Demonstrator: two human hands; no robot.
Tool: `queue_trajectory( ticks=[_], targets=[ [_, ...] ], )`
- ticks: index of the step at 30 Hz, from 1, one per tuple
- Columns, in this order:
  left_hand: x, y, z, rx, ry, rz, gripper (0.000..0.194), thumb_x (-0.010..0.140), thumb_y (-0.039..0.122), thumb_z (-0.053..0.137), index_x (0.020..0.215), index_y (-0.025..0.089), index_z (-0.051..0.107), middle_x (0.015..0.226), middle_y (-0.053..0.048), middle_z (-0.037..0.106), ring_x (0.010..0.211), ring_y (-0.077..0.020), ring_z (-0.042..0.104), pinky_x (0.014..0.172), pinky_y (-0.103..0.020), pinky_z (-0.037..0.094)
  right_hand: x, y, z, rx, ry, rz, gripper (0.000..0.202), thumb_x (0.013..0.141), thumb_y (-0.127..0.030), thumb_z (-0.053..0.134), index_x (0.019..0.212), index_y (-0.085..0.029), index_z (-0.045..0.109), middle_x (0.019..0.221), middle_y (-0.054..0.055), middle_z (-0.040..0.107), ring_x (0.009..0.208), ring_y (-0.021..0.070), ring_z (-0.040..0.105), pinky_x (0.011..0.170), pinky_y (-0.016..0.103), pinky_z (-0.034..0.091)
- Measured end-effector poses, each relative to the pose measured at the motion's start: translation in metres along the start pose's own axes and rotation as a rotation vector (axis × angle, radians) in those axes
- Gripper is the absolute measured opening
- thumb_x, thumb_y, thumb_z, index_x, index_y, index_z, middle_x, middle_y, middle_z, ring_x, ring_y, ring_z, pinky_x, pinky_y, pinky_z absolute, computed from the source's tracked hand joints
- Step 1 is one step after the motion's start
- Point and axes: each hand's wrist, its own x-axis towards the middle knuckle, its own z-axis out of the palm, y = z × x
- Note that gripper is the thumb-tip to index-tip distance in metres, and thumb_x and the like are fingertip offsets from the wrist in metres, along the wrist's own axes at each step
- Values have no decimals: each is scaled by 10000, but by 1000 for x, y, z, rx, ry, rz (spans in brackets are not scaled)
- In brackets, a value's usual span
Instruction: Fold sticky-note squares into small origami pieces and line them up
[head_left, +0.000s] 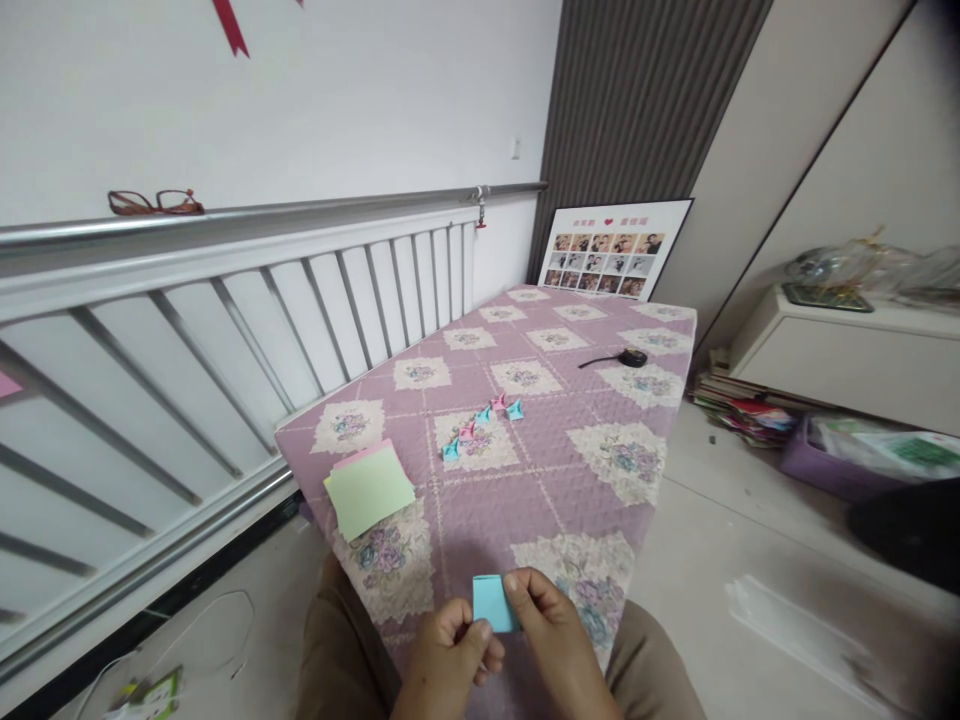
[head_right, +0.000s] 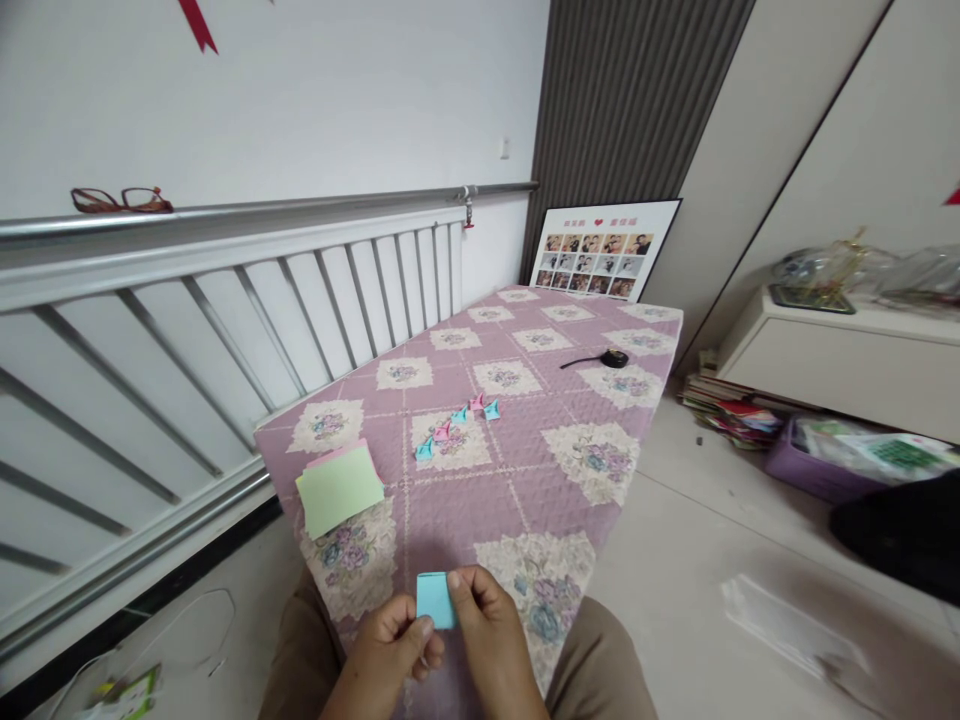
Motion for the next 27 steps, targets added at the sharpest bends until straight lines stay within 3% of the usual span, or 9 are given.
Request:
queue_trajectory(
  ticks=[5,9,12,17,21,27],
  targets=[
    [-1,-2,2,68,-4,11,280,724,454,634,741,180,580,689,-27,639,602,-153,569,519,-233,378,4,2,-3,-49,1,-42,442,742,-628,554,610,-208,520,561,-34,468,560,136,424,544,248,363],
    [-1,-1,0,-33,-20,34,451,742,600,572,872,169,603,795,-56,642,641,-166,591,509,-236,390,7,1,-6,-41,-47,-36,415,772,-601,539,629,-212,513,542,-33,497,553,140,448,551,253,374],
    [2,-2,0,-84,-57,5,513,718,649,573,854,155,600,780,-71,646,623,-167,592,500,-237,386,7,-2,-7,-52,-41,-30,414,770,-599,542,635,-208,526,542,-31,502,557,140,450,554,253,375],
    [3,-1,4,-9,0,-30,359,699,521,639,671,171,561,664,-47,648,579,-155,578,512,-237,378,7,-6,-7,-25,-20,-5,422,722,-603,583,602,-205,513,548,-45,440,539,120,396,523,241,341],
    [0,5,9,16,34,-16,280,730,447,606,653,187,537,643,-39,657,566,-149,572,521,-238,373,9,-8,-9,45,-43,51,410,735,-584,575,603,-210,473,536,-60,397,513,104,348,494,232,310],
    [-2,11,7,48,9,-71,208,696,351,665,641,203,529,626,-6,646,531,-138,547,486,-226,328,14,-15,-10,-77,-62,-14,407,722,-565,578,558,-210,467,513,-59,394,508,105,345,486,234,302]
  ],
)
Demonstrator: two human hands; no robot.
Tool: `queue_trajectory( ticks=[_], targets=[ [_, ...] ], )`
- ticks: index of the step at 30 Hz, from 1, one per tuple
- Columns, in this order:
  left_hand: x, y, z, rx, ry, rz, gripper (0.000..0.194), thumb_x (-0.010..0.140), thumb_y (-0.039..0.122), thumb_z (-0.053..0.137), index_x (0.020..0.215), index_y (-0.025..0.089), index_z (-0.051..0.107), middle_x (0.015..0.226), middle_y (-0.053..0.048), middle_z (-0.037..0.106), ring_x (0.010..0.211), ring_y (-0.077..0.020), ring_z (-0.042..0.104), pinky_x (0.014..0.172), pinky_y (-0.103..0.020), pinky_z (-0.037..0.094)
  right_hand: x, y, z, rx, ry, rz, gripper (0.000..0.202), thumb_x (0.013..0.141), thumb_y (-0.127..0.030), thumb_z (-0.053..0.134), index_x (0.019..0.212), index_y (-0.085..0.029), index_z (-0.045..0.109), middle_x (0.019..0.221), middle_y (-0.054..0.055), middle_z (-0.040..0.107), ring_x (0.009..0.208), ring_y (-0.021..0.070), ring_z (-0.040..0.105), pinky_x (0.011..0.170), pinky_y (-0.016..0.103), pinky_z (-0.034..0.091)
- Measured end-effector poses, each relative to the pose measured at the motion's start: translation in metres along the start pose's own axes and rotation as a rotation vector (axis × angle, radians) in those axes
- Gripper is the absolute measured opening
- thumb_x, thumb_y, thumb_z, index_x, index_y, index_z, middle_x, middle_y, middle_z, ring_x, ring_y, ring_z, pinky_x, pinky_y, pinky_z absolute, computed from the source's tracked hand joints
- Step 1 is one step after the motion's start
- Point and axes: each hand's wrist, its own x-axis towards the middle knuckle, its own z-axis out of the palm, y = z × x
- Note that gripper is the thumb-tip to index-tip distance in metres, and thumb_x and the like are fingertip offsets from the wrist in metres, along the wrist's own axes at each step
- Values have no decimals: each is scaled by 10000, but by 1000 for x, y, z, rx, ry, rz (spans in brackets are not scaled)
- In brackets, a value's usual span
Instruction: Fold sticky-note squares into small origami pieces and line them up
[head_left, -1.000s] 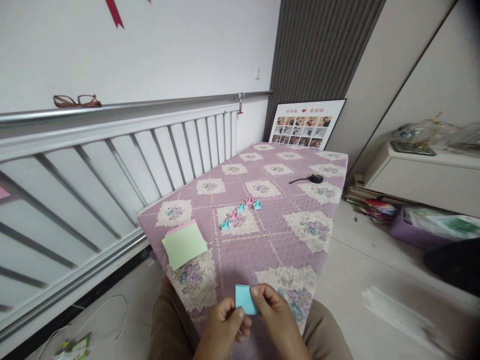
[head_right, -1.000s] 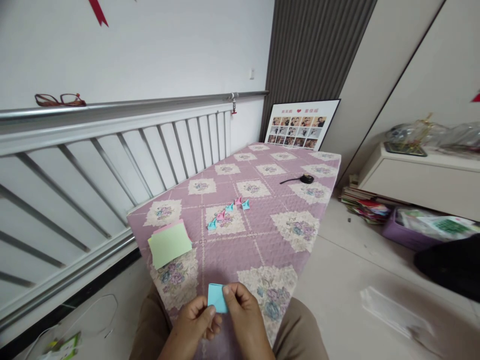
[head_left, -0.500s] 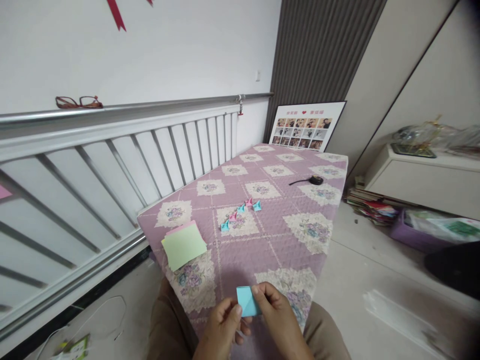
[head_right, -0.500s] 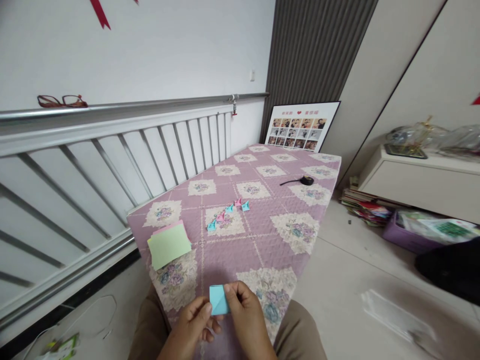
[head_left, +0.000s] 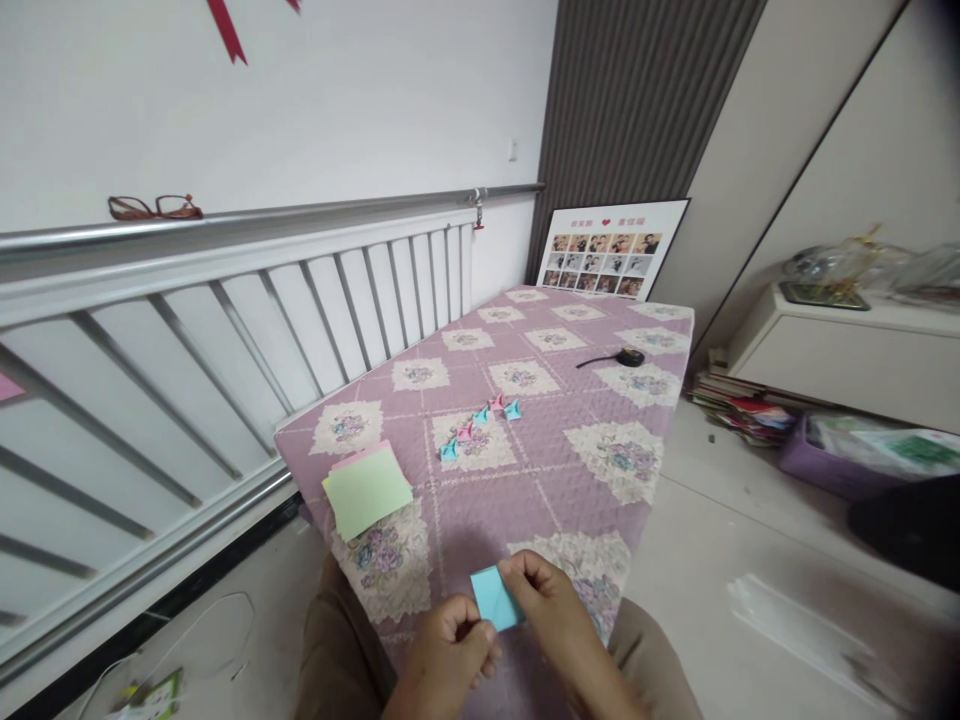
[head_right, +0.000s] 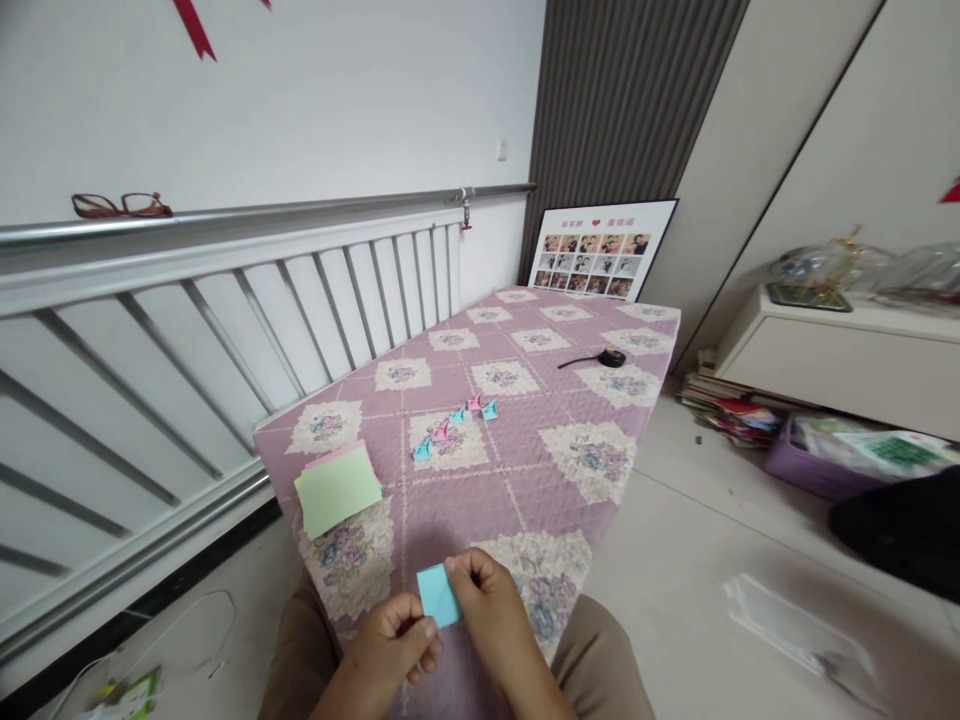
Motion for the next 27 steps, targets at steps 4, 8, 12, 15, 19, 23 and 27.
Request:
queue_trajectory(
  ticks=[4,8,12,15,19,23,27],
  targets=[
    [2,-3,-3,67,4,16,204,706,293,646,596,209,495,532,21,605,487,-127,515,486,-229,319,1,-2,1,0,-13,11,393,719,-546,582,552,-210,464,515,-60,384,512,107,345,492,237,294],
    [4,-5,-2,47,37,21,224,704,330,637,593,204,489,498,25,577,459,-114,481,470,-224,301,1,-2,0,83,-57,37,390,702,-575,608,626,-200,536,552,-54,431,523,108,372,503,236,303],
    [7,-6,-2,-94,86,16,323,659,453,689,617,189,508,535,6,588,451,-106,481,441,-211,284,-3,3,0,160,-86,61,426,650,-601,666,801,-206,612,660,-31,553,556,119,454,509,234,338],
    [9,-7,-3,-158,101,62,402,631,534,708,639,175,528,541,1,588,447,-99,477,438,-206,292,-8,9,7,195,-132,44,401,651,-582,685,653,-211,534,557,-52,523,514,115,466,513,235,358],
    [9,-8,-4,-181,71,99,454,630,595,699,673,167,553,552,2,591,456,-97,477,453,-210,314,-14,16,19,313,-216,26,395,750,-551,614,626,-234,414,489,-69,516,450,118,475,512,253,388],
    [5,-4,-4,-149,37,131,431,646,579,695,670,170,564,582,-8,603,495,-109,487,485,-221,334,-16,15,21,293,-175,-3,374,772,-517,605,626,-237,404,501,-62,531,471,129,496,529,263,399],
    [1,1,-3,-117,64,134,376,649,525,703,645,176,562,552,-4,588,498,-118,480,500,-231,335,-18,9,17,229,-164,-21,370,774,-520,598,617,-231,428,503,-52,534,497,133,503,549,261,388]
  ],
)
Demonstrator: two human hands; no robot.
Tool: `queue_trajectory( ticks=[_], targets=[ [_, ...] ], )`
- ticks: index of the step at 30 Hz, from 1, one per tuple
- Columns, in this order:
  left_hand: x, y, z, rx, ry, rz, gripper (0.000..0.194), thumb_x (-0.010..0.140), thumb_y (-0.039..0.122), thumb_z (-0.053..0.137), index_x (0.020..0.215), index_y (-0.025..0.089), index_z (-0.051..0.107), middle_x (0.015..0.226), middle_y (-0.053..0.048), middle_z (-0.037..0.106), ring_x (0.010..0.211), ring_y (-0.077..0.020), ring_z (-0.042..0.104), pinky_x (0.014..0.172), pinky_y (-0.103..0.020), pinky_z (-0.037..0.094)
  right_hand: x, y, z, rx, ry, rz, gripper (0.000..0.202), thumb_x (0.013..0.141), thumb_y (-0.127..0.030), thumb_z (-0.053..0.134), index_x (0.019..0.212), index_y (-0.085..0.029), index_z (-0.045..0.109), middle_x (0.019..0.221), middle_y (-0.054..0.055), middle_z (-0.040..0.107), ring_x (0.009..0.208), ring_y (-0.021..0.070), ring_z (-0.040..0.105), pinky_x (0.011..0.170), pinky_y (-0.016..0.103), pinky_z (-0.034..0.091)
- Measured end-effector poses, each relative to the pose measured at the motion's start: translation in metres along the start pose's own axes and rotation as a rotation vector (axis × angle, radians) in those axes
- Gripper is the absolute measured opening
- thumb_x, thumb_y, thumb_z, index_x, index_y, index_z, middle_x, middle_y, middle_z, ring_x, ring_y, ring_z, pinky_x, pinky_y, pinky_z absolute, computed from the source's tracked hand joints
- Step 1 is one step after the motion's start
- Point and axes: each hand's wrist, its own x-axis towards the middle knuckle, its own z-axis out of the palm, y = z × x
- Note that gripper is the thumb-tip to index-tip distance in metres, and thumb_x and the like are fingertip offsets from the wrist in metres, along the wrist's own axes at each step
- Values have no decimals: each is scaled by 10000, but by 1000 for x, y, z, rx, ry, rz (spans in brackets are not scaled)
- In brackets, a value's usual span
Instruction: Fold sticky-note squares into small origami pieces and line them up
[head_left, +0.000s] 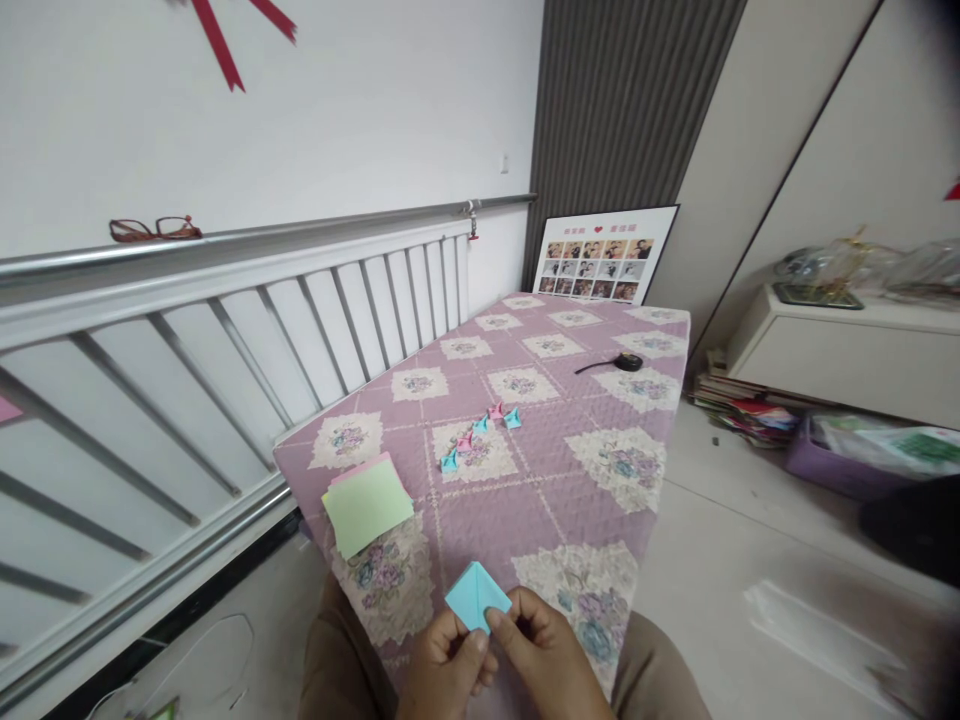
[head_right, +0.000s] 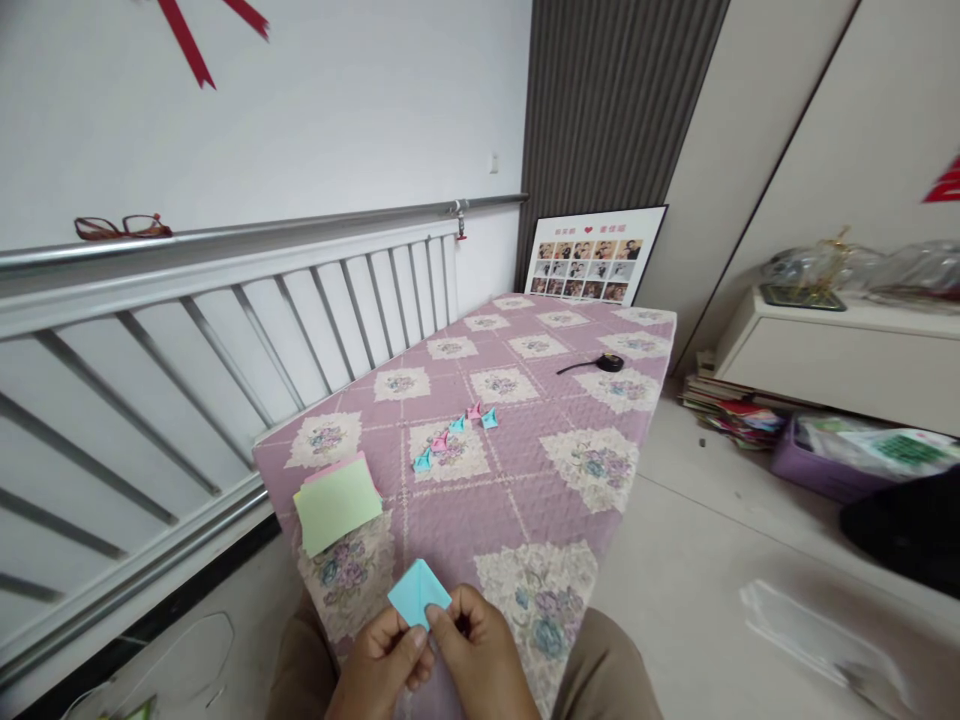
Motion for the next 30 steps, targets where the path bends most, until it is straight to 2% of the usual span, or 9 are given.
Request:
queue_trajectory(
  ticks=[2,6,11,13,18,20,24,27,30],
  targets=[
    [-1,1,1,7,10,7,362,658,512,696,643,176,564,543,-3,585,497,-118,477,505,-233,335,-1,-2,-2,-5,15,5,386,751,-553,605,616,-229,445,489,-57,506,482,128,477,528,254,372],
    [-3,-2,1,-2,21,-1,374,655,522,696,621,180,547,540,-4,588,501,-121,484,512,-236,339,-1,0,-4,-17,139,12,408,699,-588,640,618,-213,502,498,-71,424,477,103,385,500,235,329],
    [-4,-8,0,-48,17,-4,406,642,549,693,622,181,523,519,7,568,482,-108,449,506,-231,327,-3,4,-2,-35,181,9,414,746,-582,604,615,-209,480,526,-69,400,513,104,370,523,230,334],
    [-4,-10,-3,-29,4,-3,399,656,547,674,630,180,519,518,8,566,477,-106,440,502,-231,325,-3,0,-2,-44,125,17,421,747,-593,597,623,-211,471,528,-69,408,513,104,380,525,231,343],
    [-3,-16,-16,117,-86,31,316,712,480,618,655,185,521,537,17,560,512,-120,479,548,-243,368,-1,-13,-1,-6,-162,28,381,714,-562,650,708,-199,535,612,-34,541,581,135,507,598,265,410],
    [-2,-17,-21,181,-141,52,290,729,465,592,679,186,531,567,12,572,543,-134,508,571,-250,391,-1,-14,1,16,-220,58,348,717,-528,660,728,-197,554,602,-35,552,554,136,513,577,269,412],
    [-2,-15,-30,317,-252,75,245,754,424,536,683,190,525,616,-3,602,581,-152,548,585,-254,412,-1,-11,4,-64,-167,58,294,743,-460,658,677,-188,569,597,-31,556,567,131,505,580,257,401],
    [-5,-10,-32,360,-245,76,201,755,368,514,658,193,509,610,0,600,590,-153,556,594,-251,414,2,-8,3,-116,-122,40,319,743,-481,652,660,-185,566,613,-28,551,595,128,492,586,246,389],
    [-9,-9,-31,356,-216,1,145,733,321,509,674,189,510,590,9,594,562,-147,549,578,-248,408,5,-4,1,-112,-127,58,376,745,-545,621,653,-193,526,569,-40,511,547,113,448,546,238,366]
  ],
)
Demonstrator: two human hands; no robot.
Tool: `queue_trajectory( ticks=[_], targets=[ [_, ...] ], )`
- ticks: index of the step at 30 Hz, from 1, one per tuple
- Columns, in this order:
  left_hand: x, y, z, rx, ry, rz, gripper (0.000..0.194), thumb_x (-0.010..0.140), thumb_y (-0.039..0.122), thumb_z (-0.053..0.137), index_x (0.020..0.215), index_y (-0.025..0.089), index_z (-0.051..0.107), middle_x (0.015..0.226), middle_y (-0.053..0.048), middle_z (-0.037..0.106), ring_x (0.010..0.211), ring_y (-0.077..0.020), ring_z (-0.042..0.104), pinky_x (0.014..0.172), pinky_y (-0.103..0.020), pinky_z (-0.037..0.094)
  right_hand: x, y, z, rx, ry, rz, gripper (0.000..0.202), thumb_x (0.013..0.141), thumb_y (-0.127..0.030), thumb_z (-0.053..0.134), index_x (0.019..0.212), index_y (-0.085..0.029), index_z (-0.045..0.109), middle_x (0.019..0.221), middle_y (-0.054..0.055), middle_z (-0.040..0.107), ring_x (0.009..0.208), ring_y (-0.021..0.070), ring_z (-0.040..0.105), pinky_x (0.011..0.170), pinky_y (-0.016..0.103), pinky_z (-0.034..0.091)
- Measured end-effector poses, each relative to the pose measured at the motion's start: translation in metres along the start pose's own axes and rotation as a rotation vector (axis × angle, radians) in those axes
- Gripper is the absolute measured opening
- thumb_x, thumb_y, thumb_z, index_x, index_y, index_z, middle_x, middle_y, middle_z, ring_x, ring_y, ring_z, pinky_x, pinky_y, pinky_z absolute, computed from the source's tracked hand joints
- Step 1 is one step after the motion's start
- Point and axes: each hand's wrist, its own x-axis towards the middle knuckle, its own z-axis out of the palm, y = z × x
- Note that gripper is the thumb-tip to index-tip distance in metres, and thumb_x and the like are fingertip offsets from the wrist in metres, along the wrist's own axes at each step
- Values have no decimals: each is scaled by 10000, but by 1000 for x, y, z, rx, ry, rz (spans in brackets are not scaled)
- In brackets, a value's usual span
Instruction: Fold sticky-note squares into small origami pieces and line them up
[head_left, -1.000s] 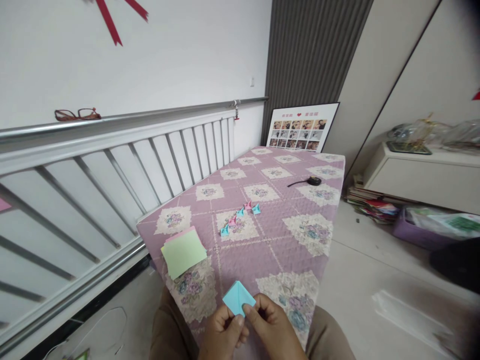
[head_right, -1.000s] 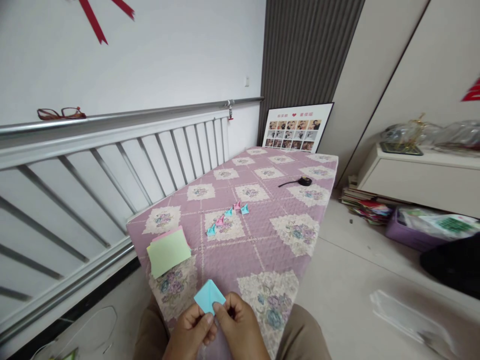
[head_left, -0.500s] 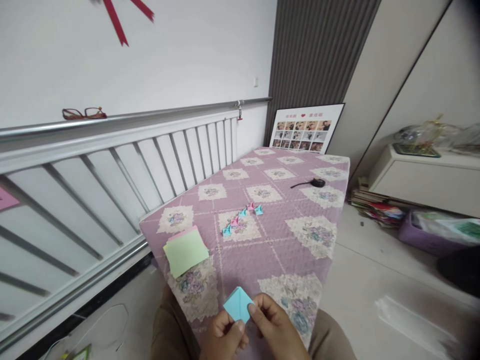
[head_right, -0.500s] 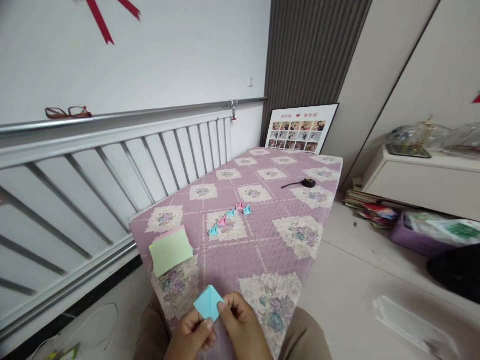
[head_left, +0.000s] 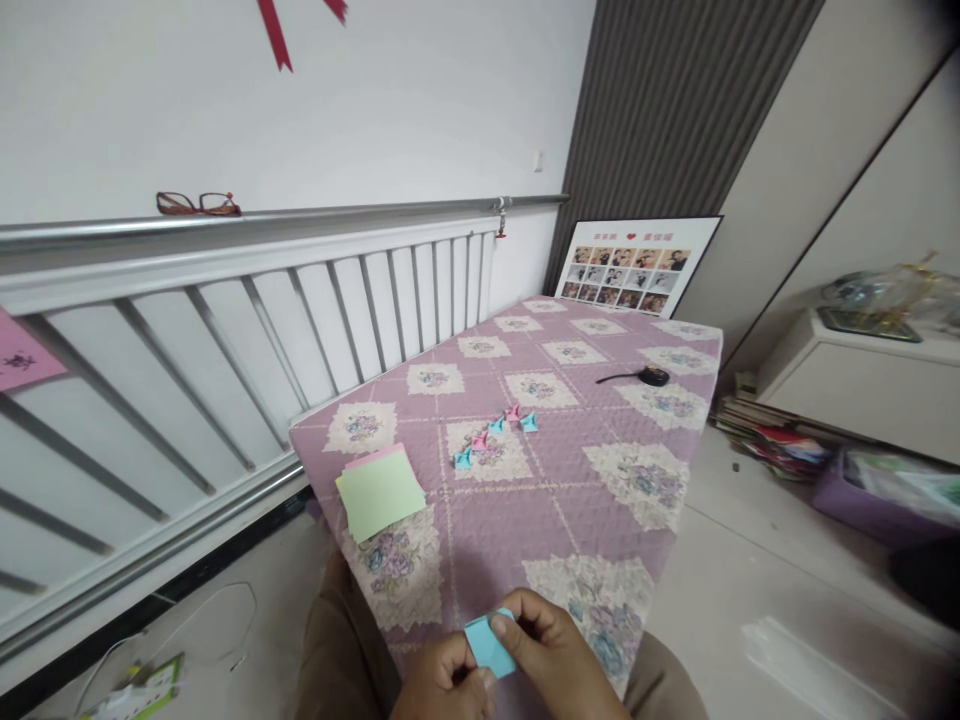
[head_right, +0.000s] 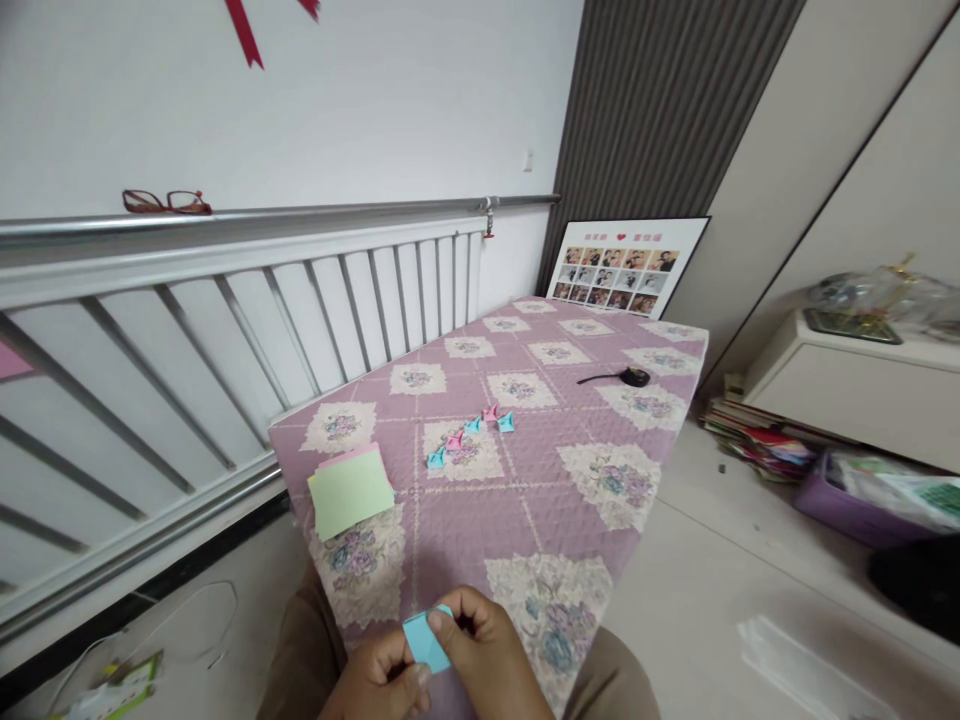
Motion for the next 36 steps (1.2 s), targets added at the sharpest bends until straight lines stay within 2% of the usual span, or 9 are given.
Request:
queue_trajectory(
  ticks=[5,10,15,20,25,29,32,34,36],
  targets=[
    [0,-10,4,-31,3,-96,85,700,276,500,680,197,479,589,17,593,550,-144,549,567,-248,409,4,6,3,-38,82,26,397,765,-557,578,620,-207,457,535,-66,403,513,95,368,515,227,333],
    [2,-20,5,-46,-23,-155,54,688,245,493,693,191,491,554,28,571,521,-136,534,541,-242,400,7,2,2,-117,31,60,288,709,-458,633,676,-190,535,601,-53,445,562,102,401,535,227,347],
    [-3,-20,4,26,-81,-207,45,690,230,512,702,187,518,576,27,583,534,-136,539,529,-235,382,10,-15,-7,-275,-153,85,119,669,-267,639,720,-168,598,651,-40,507,608,102,446,571,218,361],
    [-8,-6,0,192,-108,-201,34,689,207,514,671,185,532,619,20,600,573,-135,546,554,-235,373,12,-25,-12,-501,-342,68,81,713,-203,569,737,-167,637,652,-35,552,610,101,474,559,208,351],
    [-10,7,-4,176,-152,-152,67,686,178,486,622,188,503,604,28,580,575,-123,529,592,-235,384,8,-19,-8,-638,-251,-26,97,741,-166,512,676,-172,582,645,-39,532,626,99,471,558,201,331],
    [-9,-7,0,92,-177,-163,41,684,196,501,647,183,514,600,28,583,555,-115,518,571,-227,380,5,-7,-6,-603,-213,-22,112,758,-179,503,663,-177,562,635,-41,516,625,103,460,565,211,332],
    [-5,-23,8,-5,-154,-187,52,692,226,507,704,179,525,587,28,581,542,-116,520,545,-224,374,4,3,-13,-447,-218,26,104,768,-232,530,699,-176,583,659,-33,530,643,113,471,593,226,358],
    [-1,-29,13,-62,-81,-202,87,692,256,515,716,173,516,565,27,574,512,-113,511,525,-225,370,3,10,-20,-285,-156,47,168,787,-337,556,798,-176,602,710,-22,546,664,121,485,609,238,381],
    [5,-32,16,-100,9,-222,129,702,295,518,719,168,509,552,26,568,475,-105,496,488,-218,342,1,21,-28,-153,-54,96,290,791,-451,560,884,-178,596,708,-23,534,635,119,473,560,231,370]
  ],
)
